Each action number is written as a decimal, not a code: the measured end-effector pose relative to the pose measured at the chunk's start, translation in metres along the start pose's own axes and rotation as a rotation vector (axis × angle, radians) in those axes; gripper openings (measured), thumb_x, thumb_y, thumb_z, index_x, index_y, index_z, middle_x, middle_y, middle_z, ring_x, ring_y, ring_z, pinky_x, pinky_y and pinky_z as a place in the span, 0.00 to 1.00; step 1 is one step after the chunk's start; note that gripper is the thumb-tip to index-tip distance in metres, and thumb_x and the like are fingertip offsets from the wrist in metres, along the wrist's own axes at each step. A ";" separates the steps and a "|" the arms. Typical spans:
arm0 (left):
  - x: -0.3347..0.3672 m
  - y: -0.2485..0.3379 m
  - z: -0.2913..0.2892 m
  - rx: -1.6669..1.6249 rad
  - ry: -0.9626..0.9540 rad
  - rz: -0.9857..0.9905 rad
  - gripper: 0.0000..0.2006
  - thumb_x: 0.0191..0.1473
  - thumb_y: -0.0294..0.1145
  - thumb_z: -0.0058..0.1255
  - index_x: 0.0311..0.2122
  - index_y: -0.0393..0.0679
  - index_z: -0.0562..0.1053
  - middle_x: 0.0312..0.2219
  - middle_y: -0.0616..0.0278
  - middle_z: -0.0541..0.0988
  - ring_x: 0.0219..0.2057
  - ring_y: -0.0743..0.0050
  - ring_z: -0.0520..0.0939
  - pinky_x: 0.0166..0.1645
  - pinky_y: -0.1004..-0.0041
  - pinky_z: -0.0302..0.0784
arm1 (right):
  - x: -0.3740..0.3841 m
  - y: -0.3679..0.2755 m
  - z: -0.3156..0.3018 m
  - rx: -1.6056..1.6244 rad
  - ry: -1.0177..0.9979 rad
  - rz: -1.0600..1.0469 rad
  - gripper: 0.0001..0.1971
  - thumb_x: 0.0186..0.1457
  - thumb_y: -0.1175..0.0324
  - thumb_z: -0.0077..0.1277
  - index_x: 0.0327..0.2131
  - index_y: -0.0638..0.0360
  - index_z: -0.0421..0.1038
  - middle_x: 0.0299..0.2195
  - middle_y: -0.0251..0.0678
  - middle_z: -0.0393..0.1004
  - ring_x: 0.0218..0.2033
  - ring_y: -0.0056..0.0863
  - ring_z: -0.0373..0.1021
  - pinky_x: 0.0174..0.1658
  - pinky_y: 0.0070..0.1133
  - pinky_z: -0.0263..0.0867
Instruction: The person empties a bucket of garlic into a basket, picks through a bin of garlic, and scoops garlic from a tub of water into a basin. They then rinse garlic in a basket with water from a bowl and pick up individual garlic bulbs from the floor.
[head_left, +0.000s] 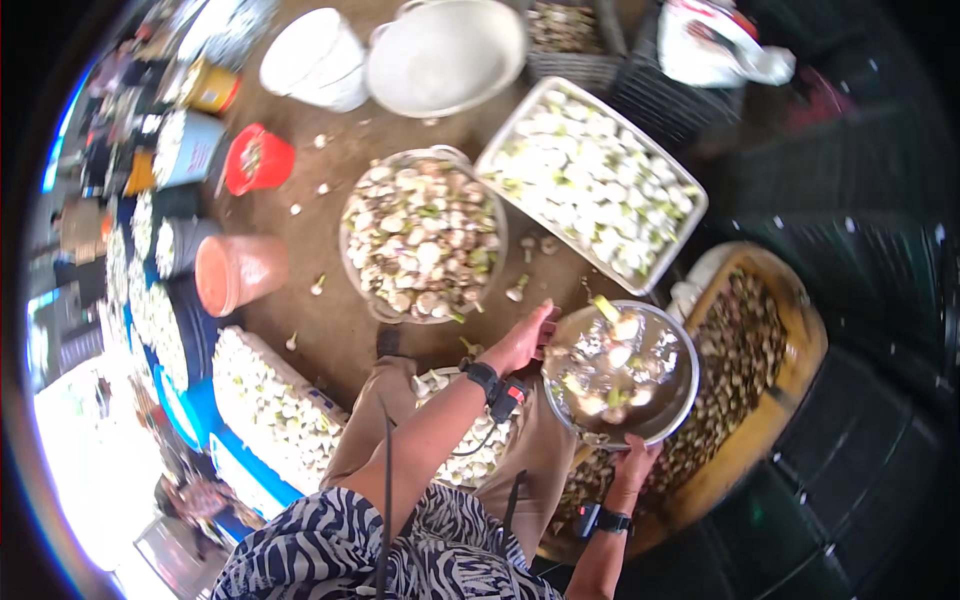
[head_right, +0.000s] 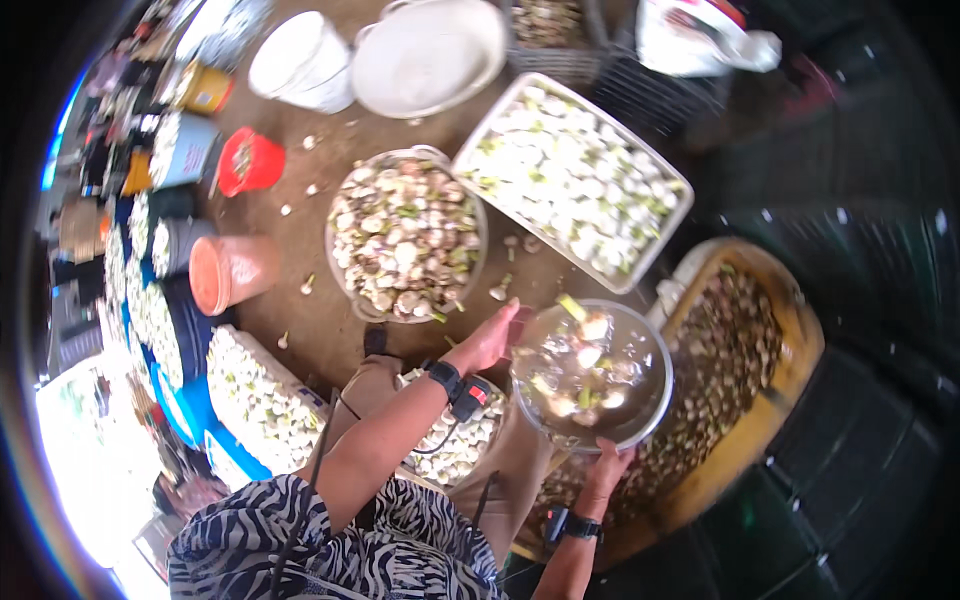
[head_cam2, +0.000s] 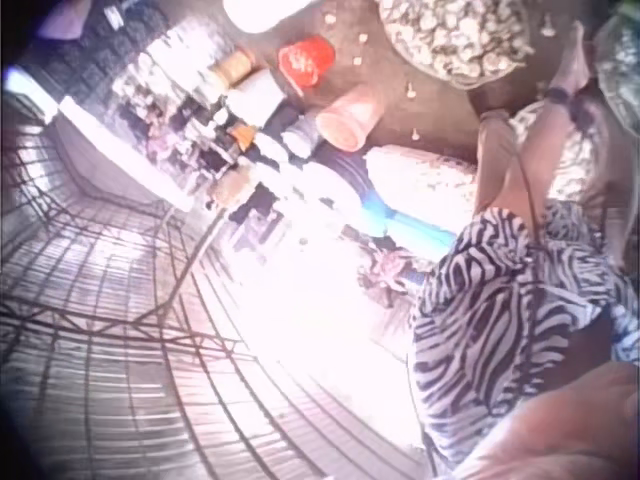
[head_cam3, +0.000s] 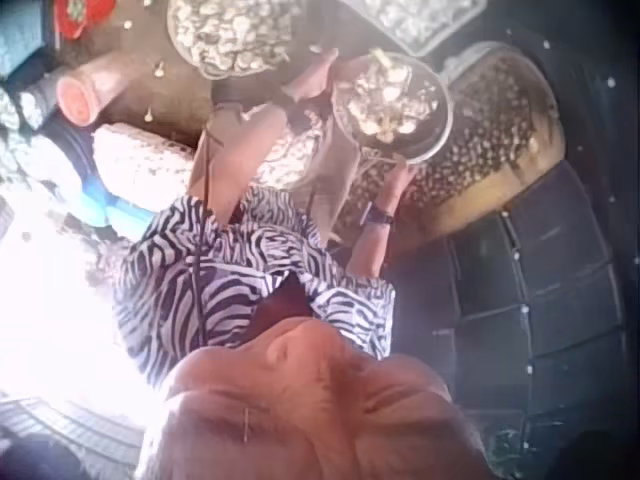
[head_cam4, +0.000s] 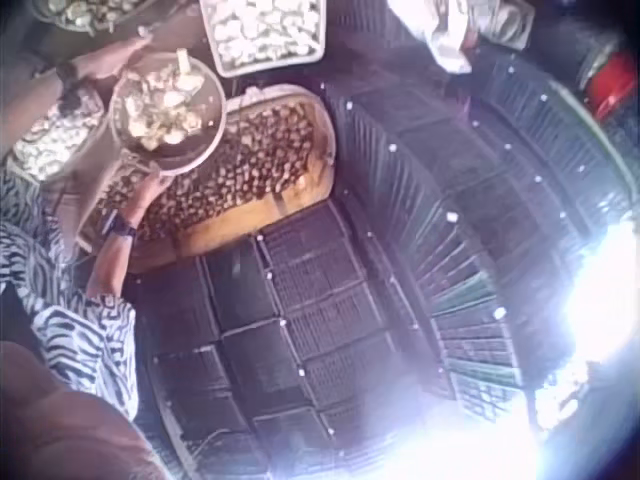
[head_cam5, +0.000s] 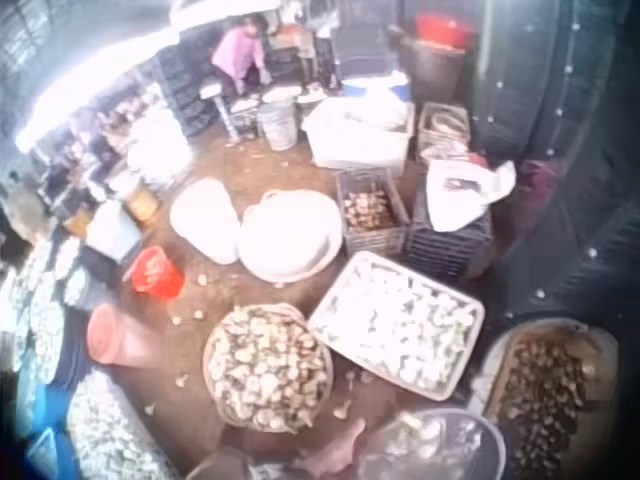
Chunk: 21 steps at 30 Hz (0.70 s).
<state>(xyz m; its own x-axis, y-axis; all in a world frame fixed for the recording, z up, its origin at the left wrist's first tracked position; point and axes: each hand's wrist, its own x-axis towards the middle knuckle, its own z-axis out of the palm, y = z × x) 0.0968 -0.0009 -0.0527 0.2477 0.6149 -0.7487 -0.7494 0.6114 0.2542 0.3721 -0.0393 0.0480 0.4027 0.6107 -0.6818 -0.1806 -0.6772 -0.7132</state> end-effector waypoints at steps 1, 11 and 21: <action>-0.009 0.017 -0.030 0.000 0.033 0.066 0.29 0.51 0.59 0.35 0.51 0.49 0.59 0.40 0.62 0.69 0.41 0.68 0.71 0.47 0.58 0.66 | -0.001 0.007 0.031 -0.060 -0.066 -0.002 0.25 0.35 0.78 0.46 0.44 0.55 0.59 0.30 0.32 0.66 0.25 0.23 0.64 0.18 0.17 0.59; -0.062 0.133 -0.196 -0.119 0.349 0.319 0.25 0.48 0.44 0.45 0.50 0.47 0.58 0.47 0.59 0.61 0.46 0.64 0.63 0.48 0.59 0.60 | 0.011 0.059 0.277 -0.549 -0.487 -0.815 0.34 0.38 0.85 0.42 0.54 0.61 0.52 0.39 0.37 0.67 0.29 0.26 0.68 0.32 0.21 0.68; -0.084 0.141 -0.297 -0.329 0.554 0.472 0.30 0.50 0.35 0.46 0.57 0.47 0.50 0.44 0.62 0.64 0.32 0.71 0.70 0.36 0.70 0.70 | -0.110 0.052 0.402 -1.132 -0.548 -1.243 0.38 0.34 0.87 0.46 0.54 0.63 0.49 0.50 0.56 0.55 0.49 0.52 0.56 0.49 0.32 0.57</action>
<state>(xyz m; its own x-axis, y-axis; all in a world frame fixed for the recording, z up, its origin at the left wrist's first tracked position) -0.2118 -0.1146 -0.1356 -0.4175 0.3822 -0.8244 -0.8631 0.1169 0.4913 -0.0429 0.0229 0.0207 -0.5553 0.8315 -0.0151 0.7175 0.4698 -0.5142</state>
